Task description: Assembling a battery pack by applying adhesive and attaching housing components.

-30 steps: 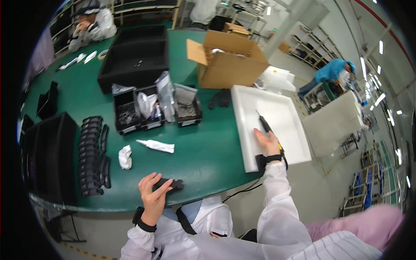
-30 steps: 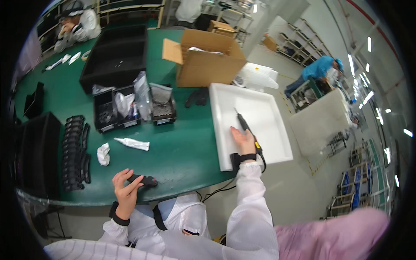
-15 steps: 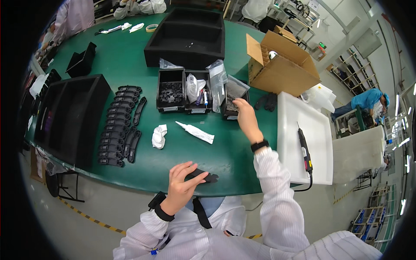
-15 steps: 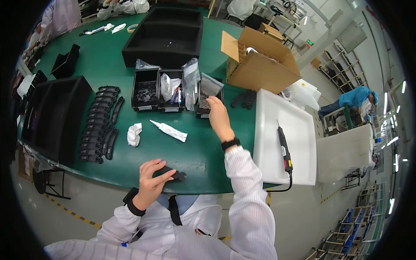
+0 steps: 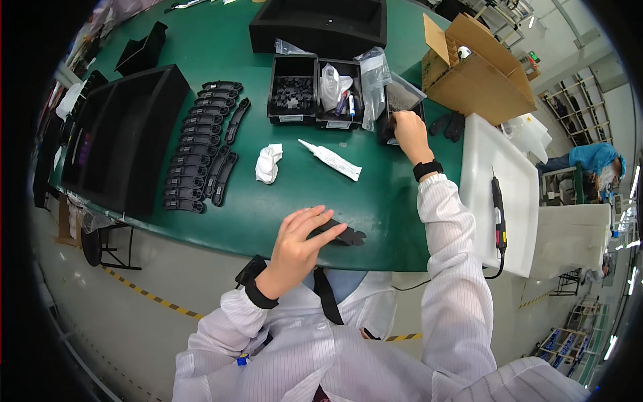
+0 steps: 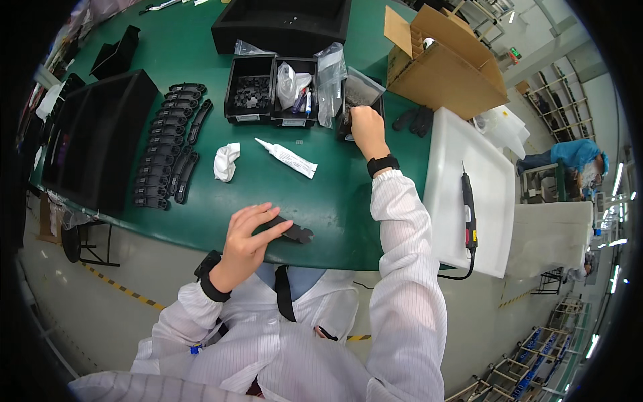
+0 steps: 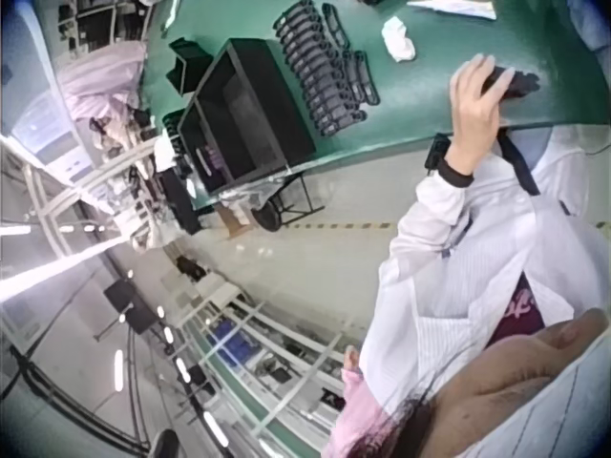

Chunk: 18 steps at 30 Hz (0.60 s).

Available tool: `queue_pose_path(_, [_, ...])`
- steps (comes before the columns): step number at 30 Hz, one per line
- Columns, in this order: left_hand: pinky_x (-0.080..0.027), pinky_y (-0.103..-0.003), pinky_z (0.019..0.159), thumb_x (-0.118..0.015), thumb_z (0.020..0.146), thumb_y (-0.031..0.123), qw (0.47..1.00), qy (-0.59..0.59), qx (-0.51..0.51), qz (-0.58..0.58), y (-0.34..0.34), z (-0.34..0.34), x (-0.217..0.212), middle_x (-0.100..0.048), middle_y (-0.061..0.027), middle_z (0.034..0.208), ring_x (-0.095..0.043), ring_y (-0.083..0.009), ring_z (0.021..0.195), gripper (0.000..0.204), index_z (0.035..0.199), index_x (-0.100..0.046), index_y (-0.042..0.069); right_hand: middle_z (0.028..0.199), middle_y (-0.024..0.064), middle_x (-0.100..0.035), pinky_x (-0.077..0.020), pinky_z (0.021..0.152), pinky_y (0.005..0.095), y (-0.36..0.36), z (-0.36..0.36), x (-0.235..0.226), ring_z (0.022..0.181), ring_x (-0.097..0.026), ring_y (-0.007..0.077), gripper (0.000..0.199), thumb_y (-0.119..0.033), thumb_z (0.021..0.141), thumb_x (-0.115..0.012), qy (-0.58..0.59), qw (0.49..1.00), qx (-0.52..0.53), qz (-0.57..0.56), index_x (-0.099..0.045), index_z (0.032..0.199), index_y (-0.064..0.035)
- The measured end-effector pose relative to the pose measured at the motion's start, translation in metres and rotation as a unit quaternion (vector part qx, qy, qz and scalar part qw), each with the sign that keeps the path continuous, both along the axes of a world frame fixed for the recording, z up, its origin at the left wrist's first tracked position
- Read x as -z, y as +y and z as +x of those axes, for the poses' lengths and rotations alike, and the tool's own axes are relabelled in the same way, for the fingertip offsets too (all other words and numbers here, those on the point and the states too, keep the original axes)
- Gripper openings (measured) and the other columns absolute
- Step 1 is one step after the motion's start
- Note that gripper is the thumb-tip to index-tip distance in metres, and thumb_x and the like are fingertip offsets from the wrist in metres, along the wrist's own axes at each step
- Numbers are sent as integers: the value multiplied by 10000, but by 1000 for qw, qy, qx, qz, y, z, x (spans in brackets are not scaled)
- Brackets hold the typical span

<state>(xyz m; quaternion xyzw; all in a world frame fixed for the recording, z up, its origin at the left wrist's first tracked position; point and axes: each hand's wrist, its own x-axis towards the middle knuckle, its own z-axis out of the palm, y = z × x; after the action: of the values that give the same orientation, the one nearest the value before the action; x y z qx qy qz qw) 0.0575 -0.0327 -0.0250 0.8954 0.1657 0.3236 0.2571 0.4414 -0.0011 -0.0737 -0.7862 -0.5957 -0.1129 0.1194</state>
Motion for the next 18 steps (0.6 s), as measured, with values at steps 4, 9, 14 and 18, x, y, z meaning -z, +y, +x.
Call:
queue_pose_path(4, [-443, -397, 958, -694, 754, -29, 1000, -1, 5, -13, 4, -3, -1, -670, -64, 1153, -610, -278, 1120, 400, 1121, -732, 124, 792, 190, -660, -536, 729, 458, -2, -11, -6, 808, -663, 370, 71, 31, 775, -561, -20, 999, -24, 42, -625, 793, 7])
queue_pose_path(9, [-443, -398, 957, -699, 758, -20, 1000, -1, 15, -15, 4, -2, 0, -669, -63, 1156, -610, -276, 1121, 392, 1120, -733, 128, 842, 163, -690, -537, 699, 400, -12, -31, -31, 773, -671, 340, 43, -25, 855, -612, 207, 954, 16, 216, -639, 857, 9])
queue_pose_path(14, [-453, -400, 957, -705, 756, -12, 1000, -10, 6, -11, 2, -7, 1, -676, -62, 1145, -612, -272, 1124, 379, 1112, -732, 116, 829, 121, -689, -529, 646, 281, -56, -107, -94, 710, -681, 201, 156, 62, 812, -645, 350, 910, -52, 215, -705, 948, 14])
queue_pose_path(18, [-480, -406, 948, -654, 793, -2, 999, -33, 4, -22, 2, -7, 7, -674, -77, 1154, -619, -264, 1129, 329, 1114, -707, 45, 847, 124, -688, -540, 646, 284, -84, -153, -95, 729, -691, 207, 189, 101, 801, -630, 360, 921, -111, 103, -715, 937, 1])
